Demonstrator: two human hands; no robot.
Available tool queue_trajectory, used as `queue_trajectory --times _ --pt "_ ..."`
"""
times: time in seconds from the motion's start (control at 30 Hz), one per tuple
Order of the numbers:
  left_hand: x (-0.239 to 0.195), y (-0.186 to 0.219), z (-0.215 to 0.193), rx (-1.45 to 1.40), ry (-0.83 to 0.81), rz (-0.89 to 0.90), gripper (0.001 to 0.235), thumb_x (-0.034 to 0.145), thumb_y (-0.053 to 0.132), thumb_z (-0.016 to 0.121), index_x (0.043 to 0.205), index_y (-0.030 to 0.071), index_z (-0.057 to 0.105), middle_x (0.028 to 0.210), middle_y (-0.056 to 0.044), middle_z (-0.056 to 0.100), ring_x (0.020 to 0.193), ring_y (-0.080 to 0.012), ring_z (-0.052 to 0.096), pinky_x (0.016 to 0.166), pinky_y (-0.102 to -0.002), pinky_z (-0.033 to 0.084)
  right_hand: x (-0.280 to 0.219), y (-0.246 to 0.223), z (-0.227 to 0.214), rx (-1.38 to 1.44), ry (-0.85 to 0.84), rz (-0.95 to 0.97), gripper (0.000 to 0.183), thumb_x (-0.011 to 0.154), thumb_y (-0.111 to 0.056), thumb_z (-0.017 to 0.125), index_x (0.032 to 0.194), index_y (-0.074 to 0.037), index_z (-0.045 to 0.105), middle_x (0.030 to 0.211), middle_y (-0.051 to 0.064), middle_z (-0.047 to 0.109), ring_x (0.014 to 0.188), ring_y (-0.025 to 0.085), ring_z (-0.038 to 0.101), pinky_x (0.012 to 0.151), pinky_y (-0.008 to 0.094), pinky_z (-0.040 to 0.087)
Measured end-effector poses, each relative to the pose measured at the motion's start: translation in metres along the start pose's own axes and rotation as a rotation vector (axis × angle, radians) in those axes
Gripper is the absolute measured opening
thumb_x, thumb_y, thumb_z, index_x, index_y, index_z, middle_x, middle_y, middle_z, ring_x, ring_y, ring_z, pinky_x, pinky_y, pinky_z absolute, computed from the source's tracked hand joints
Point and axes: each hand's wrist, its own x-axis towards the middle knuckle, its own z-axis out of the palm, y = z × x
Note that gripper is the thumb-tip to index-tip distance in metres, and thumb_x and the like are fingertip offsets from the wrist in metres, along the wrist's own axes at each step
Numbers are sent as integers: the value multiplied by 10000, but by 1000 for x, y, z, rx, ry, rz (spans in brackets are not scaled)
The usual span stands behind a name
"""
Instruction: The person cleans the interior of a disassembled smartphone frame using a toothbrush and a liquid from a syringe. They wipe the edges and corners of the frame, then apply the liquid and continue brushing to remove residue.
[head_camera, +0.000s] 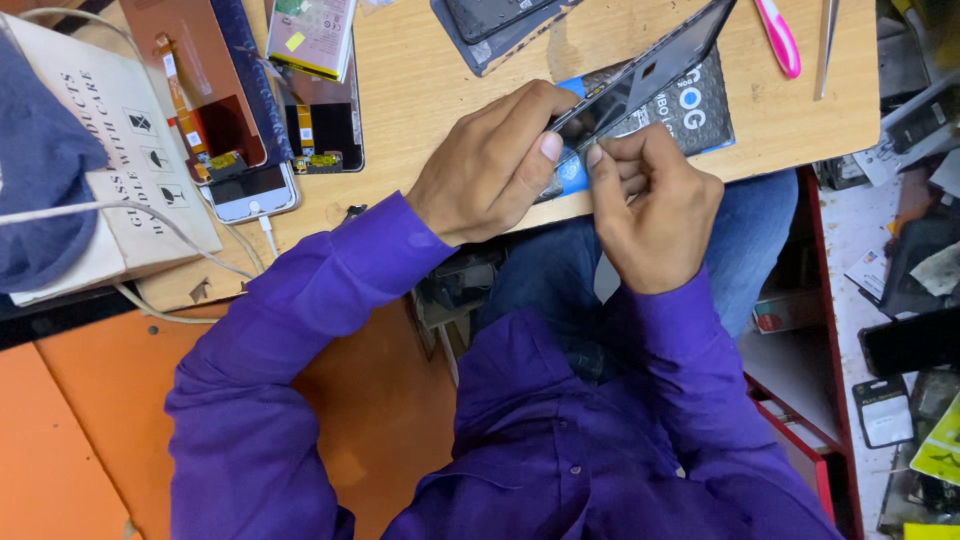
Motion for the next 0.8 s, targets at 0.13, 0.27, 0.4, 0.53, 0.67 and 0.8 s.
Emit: queue_trajectory --times 0.13,0.27,0.4,0.53,0.67,0.8 --pt "-1 1 -1 -9 10 -1 262 1146 207 432 1288 6 523 1113 -197 635 949 -357 684 864 -446 551 -1 -2 4 24 -56 28 112 988 -59 757 957 14 678 754 97 716 647 109 692 588 256 524" --pt "-1 1 0 -22 16 -10 253 1155 191 435 1311 17 533 1105 -180 642 921 -334 696 809 -407 551 -2 -7 8 46 6 13 107 1020 -37 744 987 20 659 781 85 714 679 89 696 630 244 540" --pt "-1 -2 5 6 43 -30 252 1152 168 448 1327 9 537 1120 -181 650 967 -337 708 851 -415 562 -6 -8 10 198 -69 184 109 997 -56 736 956 16 666 742 63 712 622 78 655 545 231 513" --pt "-4 -4 7 22 68 -33 264 1166 162 440 1363 11 528 1184 -181 656 998 -333 716 870 -403 571 -6 -5 16 487 -136 374 115 1020 -82 695 981 8 635 748 55 699 603 75 645 529 223 542" --pt "-5 -5 9 24 77 -8 232 1181 163 436 1331 4 517 1182 -182 658 987 -317 721 898 -393 579 -9 2 20 657 -131 391 103 1031 -66 674 1045 14 612 780 66 695 638 86 662 577 233 575" --pt "-5 -5 8 8 56 -34 257 1174 152 435 1371 13 524 1192 -186 656 982 -322 718 887 -403 573 -12 8 23 731 -142 437 107 1032 -75 668 1052 19 620 774 76 693 609 100 654 554 239 566"
